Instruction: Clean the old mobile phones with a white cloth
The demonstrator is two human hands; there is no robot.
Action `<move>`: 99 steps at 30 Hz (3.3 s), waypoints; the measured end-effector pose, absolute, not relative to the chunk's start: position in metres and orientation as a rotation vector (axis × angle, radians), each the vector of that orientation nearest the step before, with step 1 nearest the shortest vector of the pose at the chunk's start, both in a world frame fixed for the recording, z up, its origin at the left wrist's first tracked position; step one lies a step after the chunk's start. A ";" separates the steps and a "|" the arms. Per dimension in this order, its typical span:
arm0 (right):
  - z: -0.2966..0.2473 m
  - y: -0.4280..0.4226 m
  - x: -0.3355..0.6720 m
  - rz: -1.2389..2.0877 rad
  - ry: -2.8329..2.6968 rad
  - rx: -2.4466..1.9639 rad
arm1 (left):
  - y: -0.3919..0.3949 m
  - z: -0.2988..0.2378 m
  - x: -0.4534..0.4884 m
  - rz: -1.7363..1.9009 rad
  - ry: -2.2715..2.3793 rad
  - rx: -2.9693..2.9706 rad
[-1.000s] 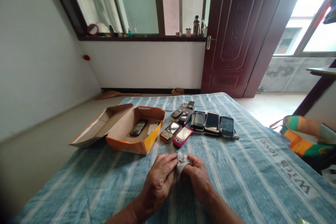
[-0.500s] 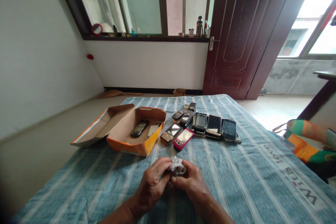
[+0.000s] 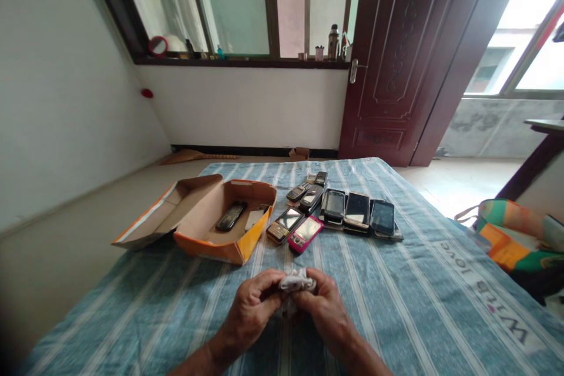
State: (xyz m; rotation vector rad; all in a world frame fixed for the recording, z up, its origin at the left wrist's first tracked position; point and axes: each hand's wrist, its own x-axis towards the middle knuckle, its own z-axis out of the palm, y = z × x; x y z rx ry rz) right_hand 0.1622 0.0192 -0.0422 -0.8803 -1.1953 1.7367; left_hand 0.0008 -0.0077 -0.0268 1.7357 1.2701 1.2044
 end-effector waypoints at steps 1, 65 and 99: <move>-0.041 0.019 0.162 1.748 -1.170 -0.873 | -0.008 -0.027 0.001 1.207 1.255 1.751; -0.042 0.019 0.155 1.850 -1.093 -0.703 | -0.005 -0.031 0.003 1.260 1.493 1.718; -0.046 0.041 0.172 1.774 -0.833 -0.782 | 0.006 -0.051 -0.008 1.440 1.553 1.827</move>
